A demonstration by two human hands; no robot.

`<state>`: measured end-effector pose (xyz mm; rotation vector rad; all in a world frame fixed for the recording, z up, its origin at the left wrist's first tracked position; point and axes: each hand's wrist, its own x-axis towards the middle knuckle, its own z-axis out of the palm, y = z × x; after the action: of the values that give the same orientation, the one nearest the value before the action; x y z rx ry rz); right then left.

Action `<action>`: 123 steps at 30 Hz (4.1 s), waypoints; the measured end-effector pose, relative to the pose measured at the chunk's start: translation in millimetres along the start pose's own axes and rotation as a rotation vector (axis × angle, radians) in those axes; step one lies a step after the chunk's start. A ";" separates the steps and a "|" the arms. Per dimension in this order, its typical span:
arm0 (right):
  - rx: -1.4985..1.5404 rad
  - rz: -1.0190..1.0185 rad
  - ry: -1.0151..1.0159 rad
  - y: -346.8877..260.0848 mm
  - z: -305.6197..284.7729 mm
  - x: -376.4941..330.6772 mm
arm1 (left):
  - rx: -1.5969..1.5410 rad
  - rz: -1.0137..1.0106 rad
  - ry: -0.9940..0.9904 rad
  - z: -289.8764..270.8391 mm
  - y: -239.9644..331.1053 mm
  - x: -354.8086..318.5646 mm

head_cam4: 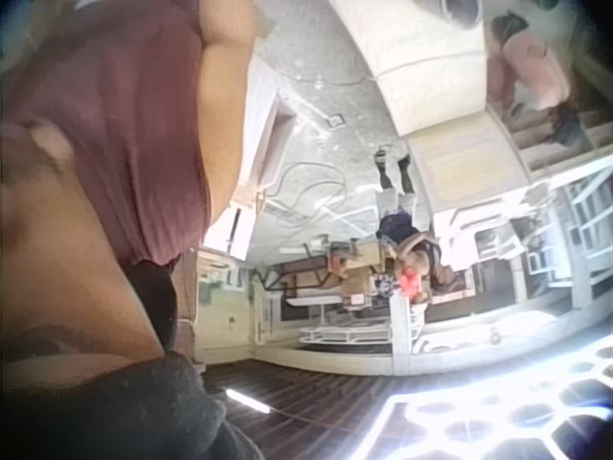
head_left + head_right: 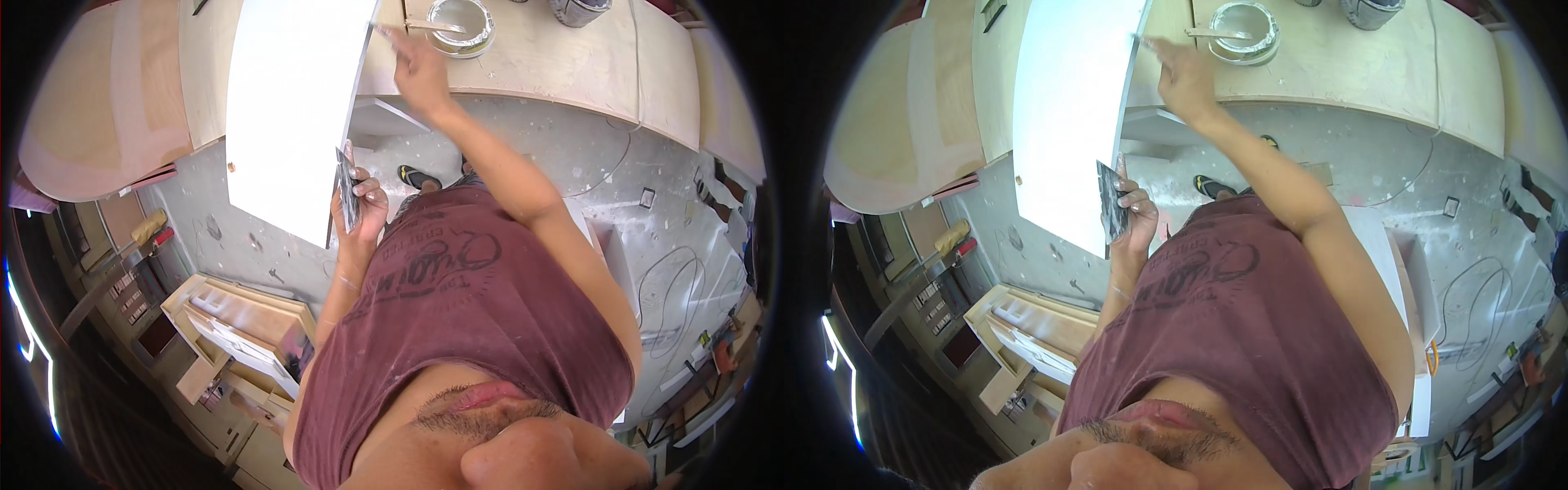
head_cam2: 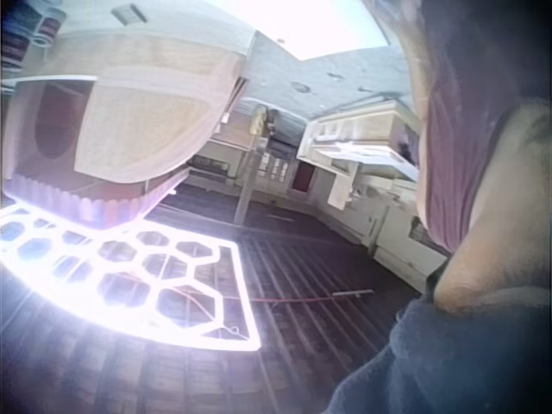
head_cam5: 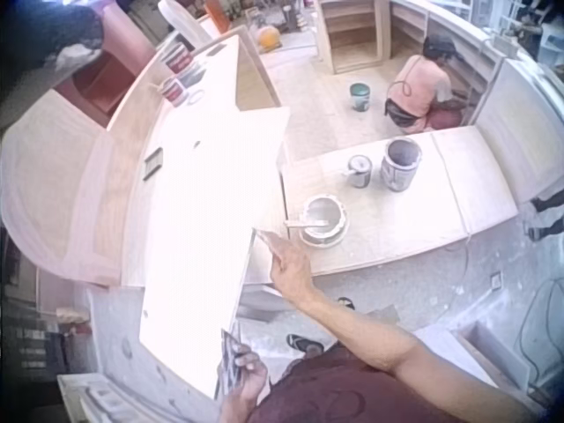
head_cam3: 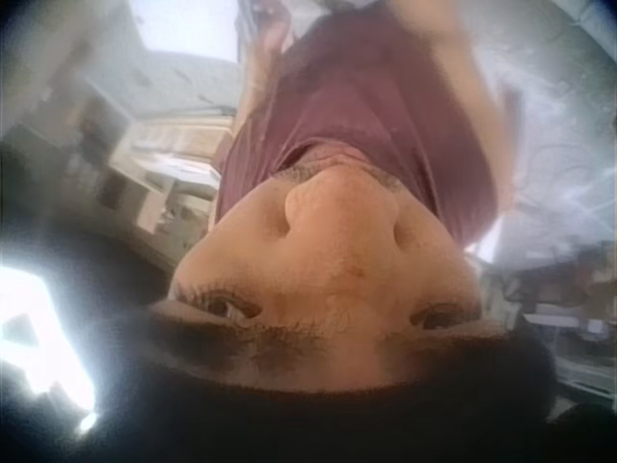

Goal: The person sands the edges of a white wooden panel by hand using pieces of sandpaper, occasionally dipping their fingers into a container of white liquid to apply it to the edges before sanding again.

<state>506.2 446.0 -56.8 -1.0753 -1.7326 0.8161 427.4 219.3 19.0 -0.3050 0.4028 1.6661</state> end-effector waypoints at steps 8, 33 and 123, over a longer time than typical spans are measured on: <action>0.262 0.229 0.078 8.8 -18.2 28.8 | 0.005 -0.006 0.005 1.3 1.6 2.5; 0.282 0.072 0.145 51.4 -15.3 139.3 | 0.006 -0.003 0.069 -3.6 6.1 3.4; 0.540 0.350 -0.093 -14.5 -58.3 18.0 | 1.009 0.410 0.465 33.5 7.3 -53.3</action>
<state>552.0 460.6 -16.6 -0.9807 -1.2899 1.4732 428.4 185.2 72.4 0.1735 1.6597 1.5514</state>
